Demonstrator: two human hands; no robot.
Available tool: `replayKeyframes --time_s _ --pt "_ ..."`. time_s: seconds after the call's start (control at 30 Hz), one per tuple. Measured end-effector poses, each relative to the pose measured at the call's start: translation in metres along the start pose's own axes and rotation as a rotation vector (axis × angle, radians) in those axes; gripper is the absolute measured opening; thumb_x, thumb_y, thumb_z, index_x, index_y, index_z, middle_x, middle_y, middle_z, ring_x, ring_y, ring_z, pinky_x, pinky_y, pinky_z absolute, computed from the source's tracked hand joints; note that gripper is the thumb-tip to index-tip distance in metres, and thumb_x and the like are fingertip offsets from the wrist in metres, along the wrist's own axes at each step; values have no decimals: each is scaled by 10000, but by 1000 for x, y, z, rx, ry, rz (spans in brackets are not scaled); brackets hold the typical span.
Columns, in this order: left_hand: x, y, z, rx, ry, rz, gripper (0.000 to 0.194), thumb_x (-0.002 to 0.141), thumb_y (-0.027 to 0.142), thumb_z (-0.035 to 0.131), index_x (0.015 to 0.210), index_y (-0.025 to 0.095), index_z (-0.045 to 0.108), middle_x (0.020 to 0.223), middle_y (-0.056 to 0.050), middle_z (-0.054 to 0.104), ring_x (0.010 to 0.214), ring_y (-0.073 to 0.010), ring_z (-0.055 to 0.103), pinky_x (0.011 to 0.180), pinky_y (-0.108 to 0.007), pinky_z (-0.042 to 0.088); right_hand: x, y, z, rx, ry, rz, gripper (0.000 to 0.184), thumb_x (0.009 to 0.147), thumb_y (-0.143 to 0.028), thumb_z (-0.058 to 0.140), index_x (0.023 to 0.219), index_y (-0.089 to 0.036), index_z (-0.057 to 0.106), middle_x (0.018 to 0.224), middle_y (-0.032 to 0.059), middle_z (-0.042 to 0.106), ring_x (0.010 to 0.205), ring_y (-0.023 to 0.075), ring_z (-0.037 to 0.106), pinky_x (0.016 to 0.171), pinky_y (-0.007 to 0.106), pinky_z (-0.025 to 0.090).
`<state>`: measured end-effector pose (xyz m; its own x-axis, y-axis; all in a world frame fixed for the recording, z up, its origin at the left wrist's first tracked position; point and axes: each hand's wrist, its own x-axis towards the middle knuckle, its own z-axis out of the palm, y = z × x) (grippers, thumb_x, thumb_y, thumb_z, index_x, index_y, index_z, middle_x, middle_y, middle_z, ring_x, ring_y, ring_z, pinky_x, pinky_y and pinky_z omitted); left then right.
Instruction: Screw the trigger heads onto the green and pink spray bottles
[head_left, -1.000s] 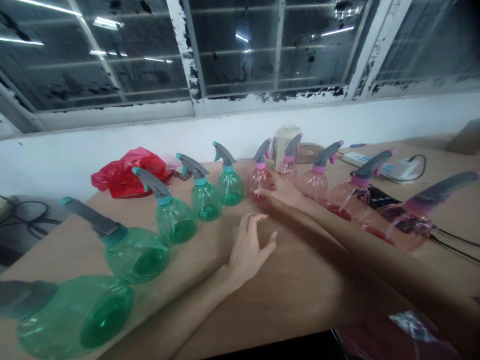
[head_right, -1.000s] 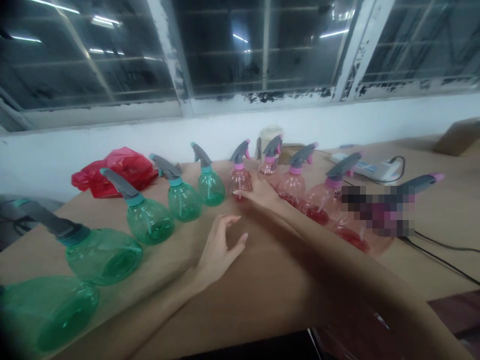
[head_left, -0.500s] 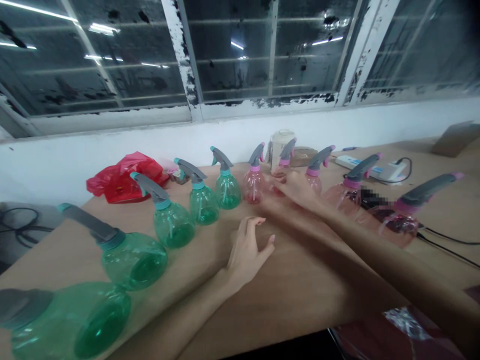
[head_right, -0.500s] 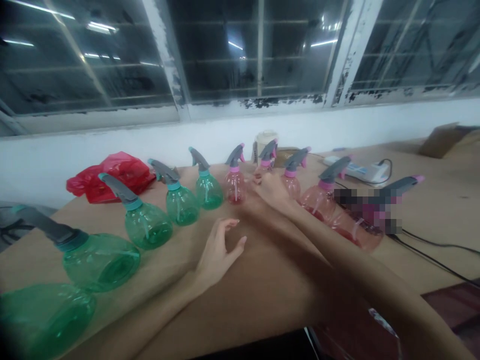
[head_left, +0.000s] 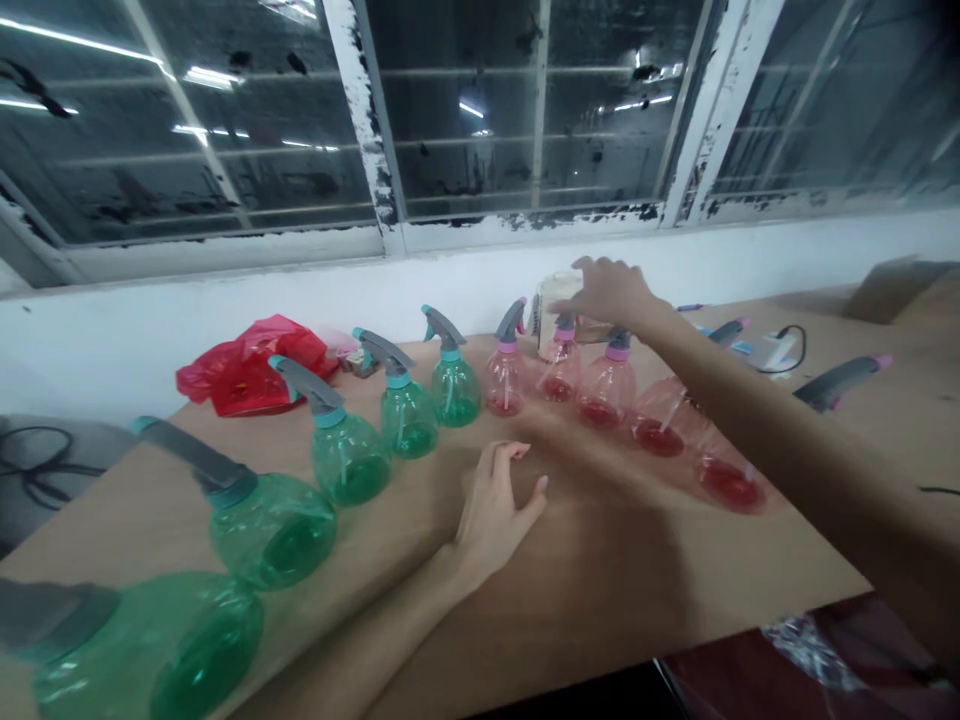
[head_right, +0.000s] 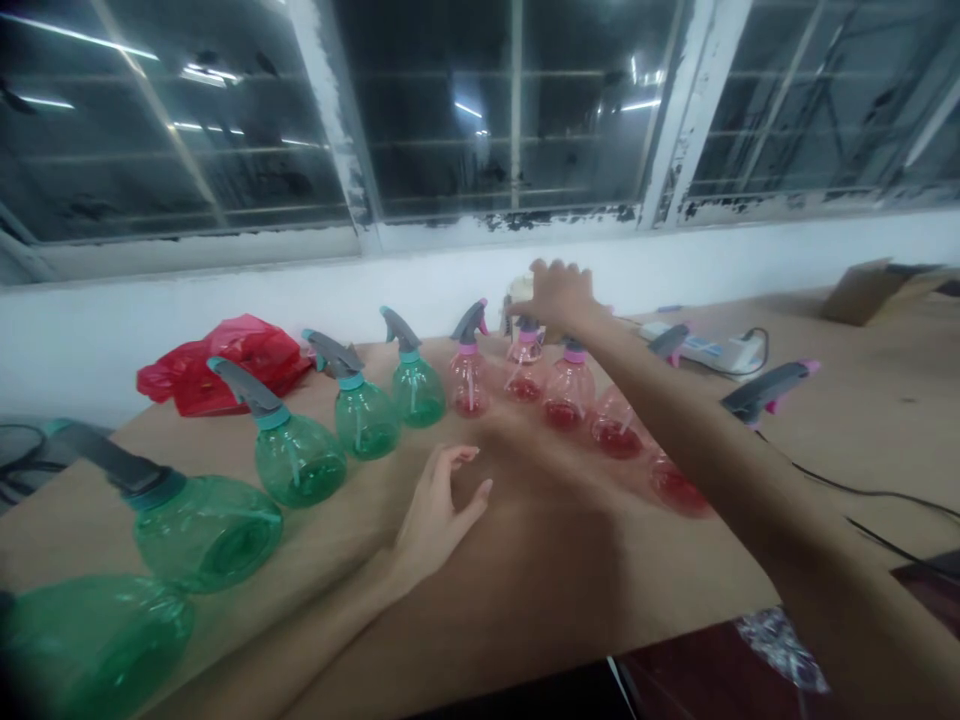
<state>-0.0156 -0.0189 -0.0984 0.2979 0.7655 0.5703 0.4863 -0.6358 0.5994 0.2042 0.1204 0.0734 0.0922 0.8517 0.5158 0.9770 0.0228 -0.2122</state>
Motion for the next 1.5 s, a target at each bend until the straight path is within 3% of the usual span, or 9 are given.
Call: replayKeyframes --time_s 0.07,0.17,0.37,0.57,0.67,0.8,1.0,1.27,1.5 --pt "0 0 0 -7 0 3 332 851 186 596 1153 216 461 1094 -76 577 1052 -241 597 929 -463 499 13 6 10 0 -174 19 692 630 -455 831 1193 -128 598 1063 180 666 1041 397 614 911 571 440" --pt "-1 1 0 3 -4 4 329 852 189 596 1151 219 463 1088 -72 578 1045 -241 599 928 -465 496 19 9 25 11 -257 -58 486 634 -419 822 1019 -161 673 948 118 704 905 302 667 833 458 503" --pt "0 0 -1 3 -7 5 314 851 193 592 1137 225 467 1077 -73 587 1041 -245 603 922 -470 497 9 6 31 8 -188 -104 194 805 -295 612 835 -120 689 909 96 718 888 190 668 798 302 465" --pt "1 1 -2 10 -4 11 302 840 184 588 1120 229 482 1071 -66 591 1030 -238 612 907 -457 504 12 -7 -8 -44 23 -58 210 810 -188 654 1011 -131 671 906 114 709 956 306 662 862 481 479" --pt "1 1 -1 10 1 13 291 846 194 587 1115 229 483 1062 -63 595 1019 -236 615 904 -458 502 -10 -16 -51 -33 130 -112 237 818 -237 671 1037 -147 669 875 88 699 957 320 657 882 526 470" --pt "0 1 -3 -42 45 -1 349 865 258 599 1180 222 452 1121 -85 577 1072 -242 597 943 -474 490 -78 -28 -90 -7 187 -241 232 801 -296 671 1004 -183 680 714 38 653 809 297 665 764 516 505" --pt "-2 12 -4 -91 11 69 741 738 373 732 1339 196 336 1313 -172 489 1242 -343 508 1038 -582 411 -156 -50 -62 -15 -86 -225 252 831 -335 650 1059 -236 692 795 110 700 764 339 674 635 481 534" --pt "-7 23 0 -144 -110 -31 678 723 394 755 1283 202 424 1278 -172 578 1189 -383 568 987 -628 447 -169 -64 -64 110 -109 -228 620 846 -713 500 1221 -241 645 824 113 734 779 332 700 685 455 533" --pt "-5 27 -8 -114 -136 -26 724 701 284 731 1332 208 385 1230 -156 612 1182 -382 582 947 -603 494 -179 -10 -57 311 -28 -105 599 871 -677 481 1323 -287 534 730 38 734 671 280 699 602 383 511"
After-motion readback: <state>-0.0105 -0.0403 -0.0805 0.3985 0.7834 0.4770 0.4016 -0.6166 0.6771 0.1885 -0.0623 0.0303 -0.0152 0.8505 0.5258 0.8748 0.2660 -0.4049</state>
